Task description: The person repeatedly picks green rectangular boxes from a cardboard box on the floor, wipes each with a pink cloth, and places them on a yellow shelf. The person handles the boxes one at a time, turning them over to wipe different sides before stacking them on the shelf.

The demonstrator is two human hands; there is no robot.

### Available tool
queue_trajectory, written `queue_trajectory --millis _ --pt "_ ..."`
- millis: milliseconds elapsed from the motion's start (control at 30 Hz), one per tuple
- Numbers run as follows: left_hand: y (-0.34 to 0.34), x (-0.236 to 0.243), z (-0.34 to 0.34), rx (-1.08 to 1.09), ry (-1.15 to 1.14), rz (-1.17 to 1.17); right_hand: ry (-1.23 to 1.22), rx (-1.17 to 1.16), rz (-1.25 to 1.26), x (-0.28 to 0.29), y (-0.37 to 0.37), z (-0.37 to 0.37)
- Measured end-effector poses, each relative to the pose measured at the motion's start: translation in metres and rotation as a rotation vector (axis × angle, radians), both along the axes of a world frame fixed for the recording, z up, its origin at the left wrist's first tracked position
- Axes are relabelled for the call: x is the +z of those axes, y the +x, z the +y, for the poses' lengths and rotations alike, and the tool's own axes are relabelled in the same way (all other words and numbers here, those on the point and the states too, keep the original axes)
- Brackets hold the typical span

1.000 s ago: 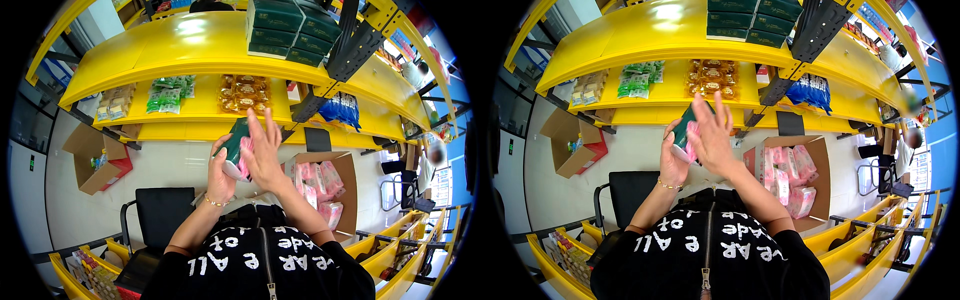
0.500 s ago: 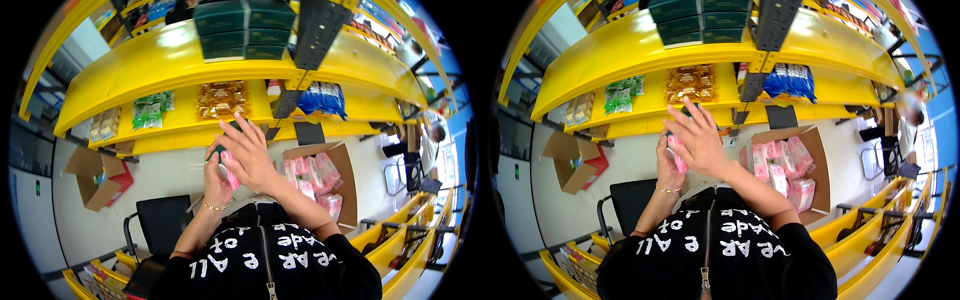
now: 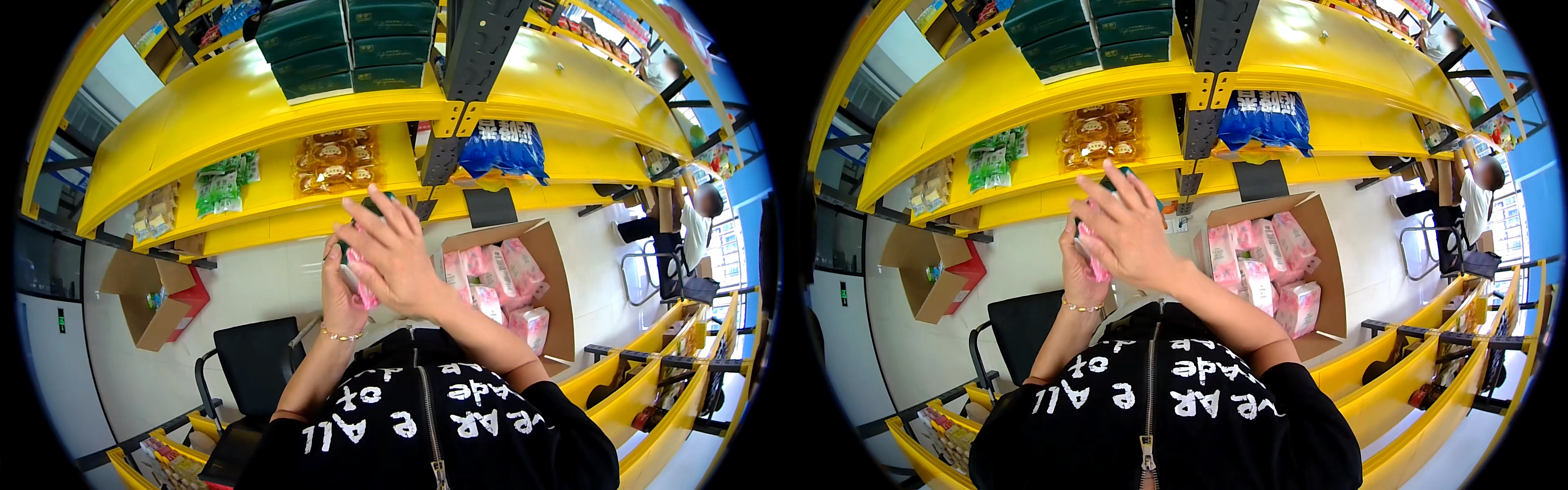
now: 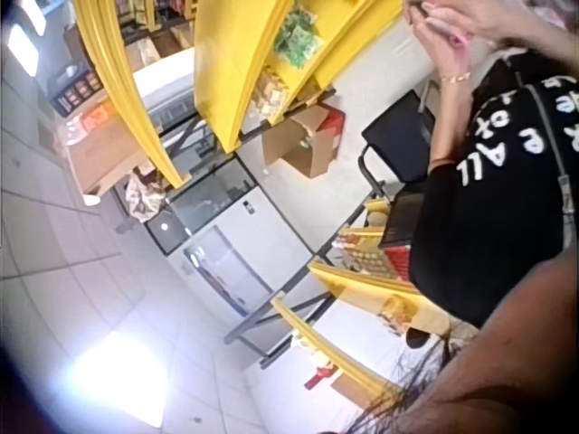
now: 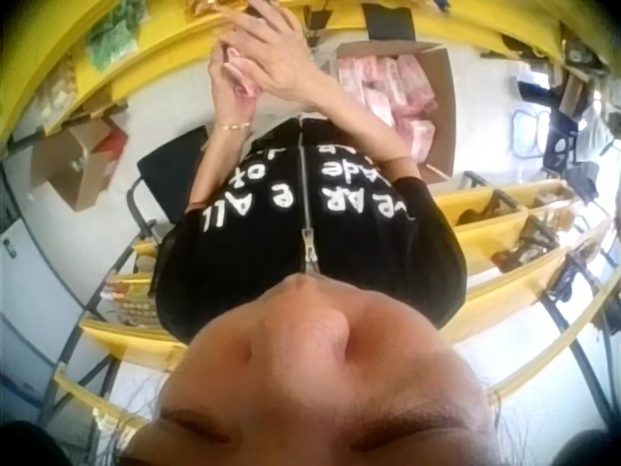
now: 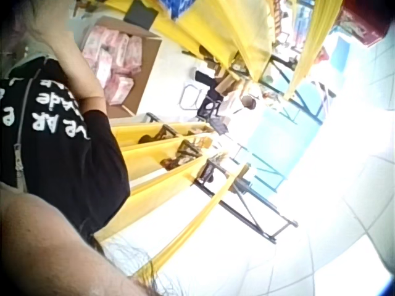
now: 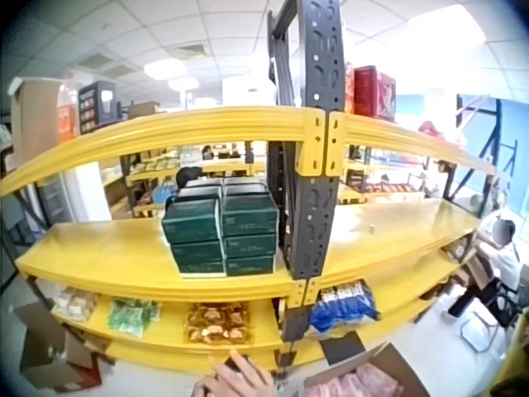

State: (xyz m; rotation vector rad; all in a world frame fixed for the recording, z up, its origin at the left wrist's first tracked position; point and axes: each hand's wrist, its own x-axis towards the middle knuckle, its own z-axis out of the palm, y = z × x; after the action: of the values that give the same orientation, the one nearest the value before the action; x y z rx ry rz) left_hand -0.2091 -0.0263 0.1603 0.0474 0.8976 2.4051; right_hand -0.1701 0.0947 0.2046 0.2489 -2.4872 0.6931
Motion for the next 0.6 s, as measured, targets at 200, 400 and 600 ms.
queue_trajectory --millis 200,400,600 --pt "-0.005 0.008 -0.004 0.021 -0.052 0.004 -0.469 -0.118 -0.037 -0.029 -0.017 0.027" --pt "-0.004 0.005 -0.013 0.099 -0.013 -0.025 -0.942 -0.184 0.080 -0.056 -0.015 -0.004" --pt "-0.006 0.018 -0.021 0.127 0.015 -0.014 -1.963 -0.056 0.016 -0.058 -0.017 -0.047"
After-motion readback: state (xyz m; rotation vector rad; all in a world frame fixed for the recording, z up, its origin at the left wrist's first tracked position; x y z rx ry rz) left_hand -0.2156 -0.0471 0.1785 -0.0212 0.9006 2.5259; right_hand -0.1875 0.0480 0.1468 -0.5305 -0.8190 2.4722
